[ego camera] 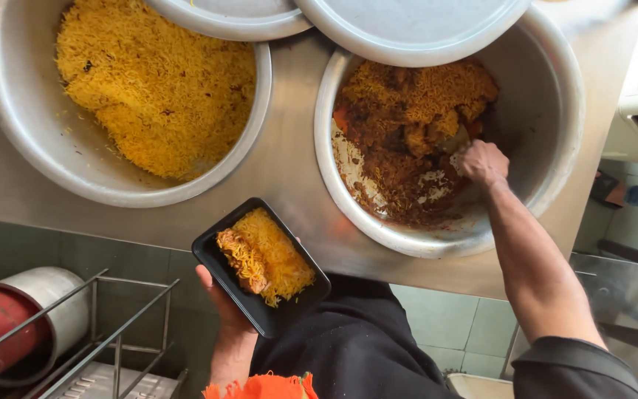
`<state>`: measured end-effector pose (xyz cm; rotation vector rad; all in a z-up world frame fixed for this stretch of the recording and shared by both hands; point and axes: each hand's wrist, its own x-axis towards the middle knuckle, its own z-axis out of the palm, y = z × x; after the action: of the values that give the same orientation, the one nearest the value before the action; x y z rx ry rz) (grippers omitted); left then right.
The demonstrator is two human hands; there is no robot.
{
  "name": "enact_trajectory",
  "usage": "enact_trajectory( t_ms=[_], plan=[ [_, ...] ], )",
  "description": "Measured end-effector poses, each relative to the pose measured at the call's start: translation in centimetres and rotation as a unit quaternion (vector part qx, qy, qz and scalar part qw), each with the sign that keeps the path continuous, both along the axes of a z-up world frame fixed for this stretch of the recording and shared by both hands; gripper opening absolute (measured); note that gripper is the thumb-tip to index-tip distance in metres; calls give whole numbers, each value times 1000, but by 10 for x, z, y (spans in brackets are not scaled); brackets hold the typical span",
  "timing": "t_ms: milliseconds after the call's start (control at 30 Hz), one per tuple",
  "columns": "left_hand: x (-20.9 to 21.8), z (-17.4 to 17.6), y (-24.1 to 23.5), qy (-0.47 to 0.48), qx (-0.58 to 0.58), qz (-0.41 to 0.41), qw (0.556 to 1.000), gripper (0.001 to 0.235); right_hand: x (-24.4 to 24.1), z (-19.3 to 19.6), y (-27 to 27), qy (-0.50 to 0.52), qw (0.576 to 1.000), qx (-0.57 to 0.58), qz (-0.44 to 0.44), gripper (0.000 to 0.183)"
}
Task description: The person holds a black takeaway container and uses a serving spoon to scoop chicken and yellow rice from large pots into the container. They press and level the rice in the container, place a lid on it, and set the packed container on the counter with other finished containers.
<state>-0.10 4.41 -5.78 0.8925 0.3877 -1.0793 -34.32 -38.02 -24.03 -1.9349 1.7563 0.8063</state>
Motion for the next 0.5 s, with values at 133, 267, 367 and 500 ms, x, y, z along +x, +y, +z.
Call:
enact_trajectory(
  t_ms=[133,267,367,500],
  plan=[
    [4,19,-11,-4,12,-12,1000,104,-1,36,10,18,998,21,52,37],
    [4,25,-24,52,-99,-33,993,101,-30,51,9,42,976,-85,195,24],
    [6,22,-25,58,-86,-25,994,101,-15,105,29,81,967,-96,224,26],
    [7,22,-27,70,-133,-24,988,101,-27,114,63,128,956,29,264,31]
  ],
)
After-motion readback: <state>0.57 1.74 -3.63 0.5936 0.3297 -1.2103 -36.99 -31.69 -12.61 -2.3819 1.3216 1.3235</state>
